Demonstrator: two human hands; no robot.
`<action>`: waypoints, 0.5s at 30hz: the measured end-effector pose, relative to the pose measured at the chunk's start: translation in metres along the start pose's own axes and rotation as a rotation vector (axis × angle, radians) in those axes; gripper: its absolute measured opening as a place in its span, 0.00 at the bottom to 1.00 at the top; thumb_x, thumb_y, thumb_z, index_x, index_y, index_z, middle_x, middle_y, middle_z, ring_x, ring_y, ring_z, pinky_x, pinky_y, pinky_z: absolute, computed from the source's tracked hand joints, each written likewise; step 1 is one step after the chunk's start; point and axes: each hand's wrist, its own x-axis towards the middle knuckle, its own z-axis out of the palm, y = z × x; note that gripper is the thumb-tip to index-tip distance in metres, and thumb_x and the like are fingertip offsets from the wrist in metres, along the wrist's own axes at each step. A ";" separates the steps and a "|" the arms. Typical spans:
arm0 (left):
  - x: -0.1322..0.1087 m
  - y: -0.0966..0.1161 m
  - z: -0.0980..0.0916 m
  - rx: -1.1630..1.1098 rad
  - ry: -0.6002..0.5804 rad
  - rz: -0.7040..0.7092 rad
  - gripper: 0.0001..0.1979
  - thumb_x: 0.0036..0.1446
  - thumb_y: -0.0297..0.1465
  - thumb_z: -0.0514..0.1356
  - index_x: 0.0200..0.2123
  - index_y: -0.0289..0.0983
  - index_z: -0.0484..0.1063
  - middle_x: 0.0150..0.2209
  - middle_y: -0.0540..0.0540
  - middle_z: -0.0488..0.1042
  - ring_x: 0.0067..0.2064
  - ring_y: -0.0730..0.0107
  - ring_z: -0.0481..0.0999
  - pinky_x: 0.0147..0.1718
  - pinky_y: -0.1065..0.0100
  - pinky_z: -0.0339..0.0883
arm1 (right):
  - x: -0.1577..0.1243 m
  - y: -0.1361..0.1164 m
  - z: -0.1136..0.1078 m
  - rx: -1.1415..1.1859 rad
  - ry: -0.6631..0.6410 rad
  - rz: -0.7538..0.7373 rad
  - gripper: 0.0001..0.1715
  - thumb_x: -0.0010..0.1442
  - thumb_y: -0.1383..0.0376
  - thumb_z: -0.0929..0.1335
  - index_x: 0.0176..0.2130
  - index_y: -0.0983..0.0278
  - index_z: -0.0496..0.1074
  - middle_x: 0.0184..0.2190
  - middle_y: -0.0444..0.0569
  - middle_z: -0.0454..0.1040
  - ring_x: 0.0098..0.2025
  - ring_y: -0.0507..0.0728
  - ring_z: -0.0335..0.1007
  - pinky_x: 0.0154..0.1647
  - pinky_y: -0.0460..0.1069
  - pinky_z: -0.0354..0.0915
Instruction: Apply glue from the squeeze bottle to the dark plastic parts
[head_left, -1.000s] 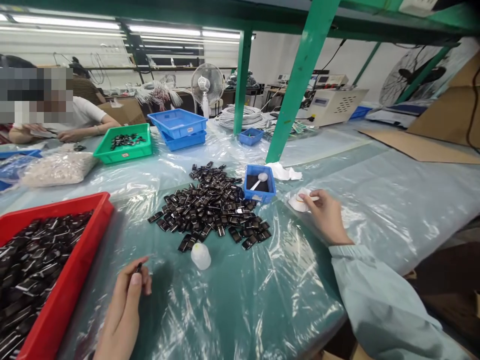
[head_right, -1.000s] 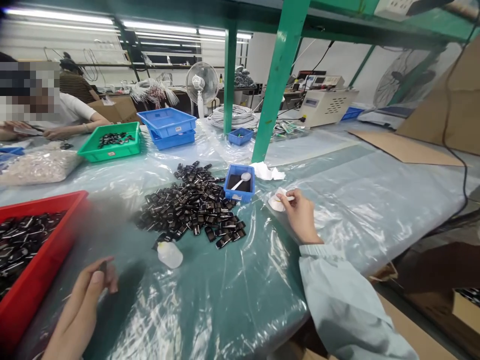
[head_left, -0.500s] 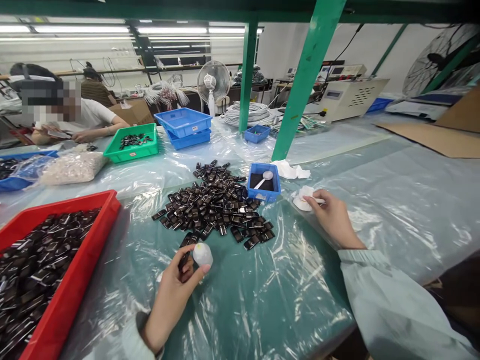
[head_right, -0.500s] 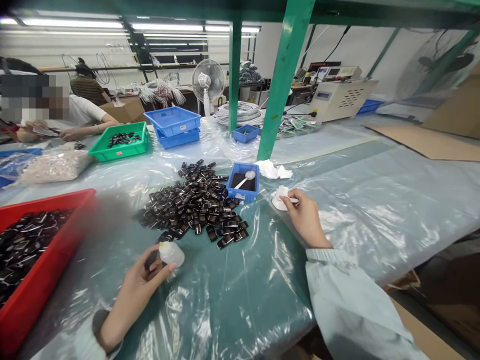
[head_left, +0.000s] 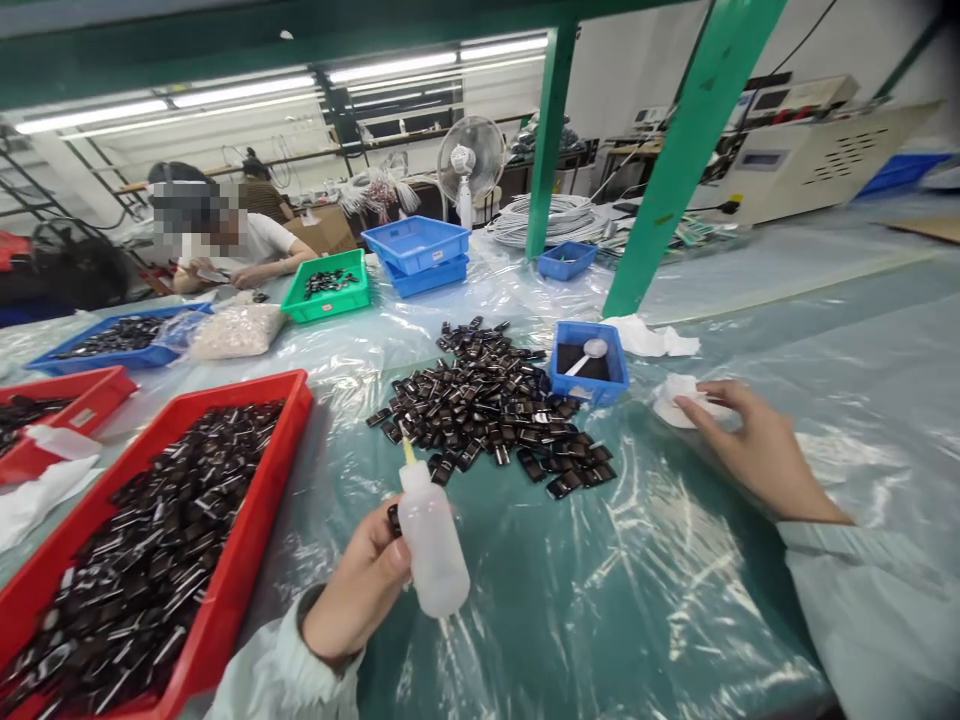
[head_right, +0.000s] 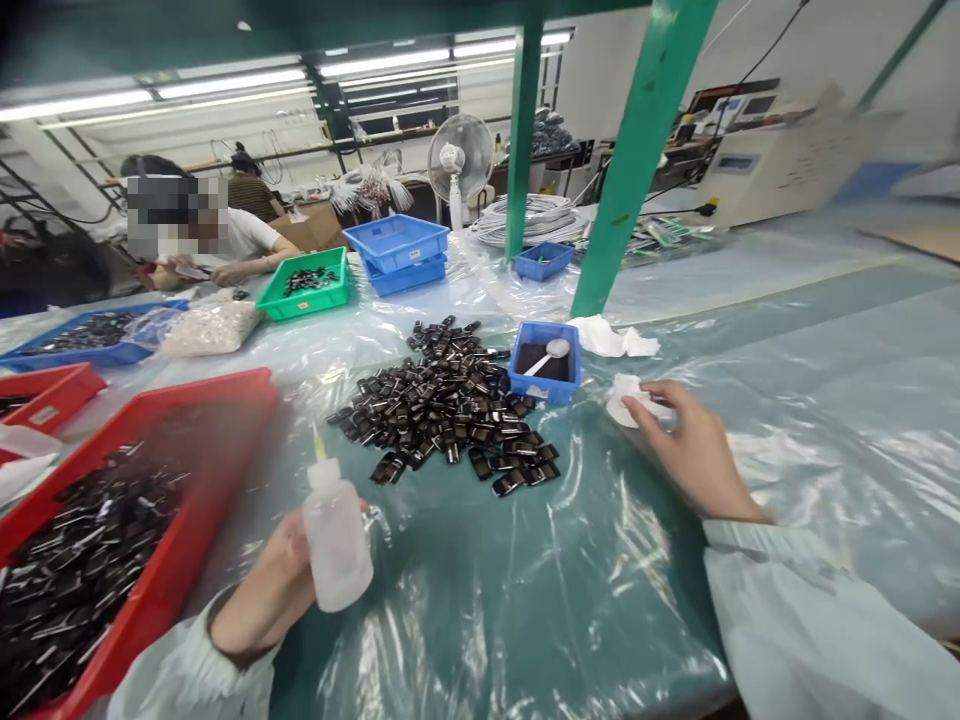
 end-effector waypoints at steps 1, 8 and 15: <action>-0.001 0.000 0.000 -0.003 0.005 -0.005 0.29 0.38 0.50 0.69 0.38 0.35 0.78 0.27 0.48 0.70 0.25 0.76 0.65 0.24 0.78 0.59 | 0.000 -0.003 0.000 0.001 0.015 -0.020 0.18 0.55 0.46 0.66 0.31 0.57 0.70 0.28 0.52 0.75 0.32 0.66 0.74 0.28 0.55 0.64; -0.004 -0.008 0.000 -0.054 0.001 -0.033 0.26 0.43 0.51 0.66 0.39 0.37 0.77 0.29 0.48 0.72 0.28 0.75 0.69 0.26 0.77 0.61 | -0.024 -0.094 -0.003 0.058 0.106 -0.248 0.04 0.61 0.64 0.66 0.36 0.58 0.72 0.33 0.52 0.75 0.36 0.64 0.72 0.37 0.59 0.66; -0.005 -0.007 0.005 -0.059 -0.088 -0.024 0.25 0.44 0.48 0.67 0.40 0.36 0.76 0.32 0.46 0.74 0.32 0.71 0.70 0.30 0.74 0.61 | -0.051 -0.228 -0.001 0.375 -0.062 -0.549 0.08 0.59 0.75 0.66 0.37 0.65 0.74 0.32 0.53 0.75 0.35 0.59 0.67 0.35 0.55 0.67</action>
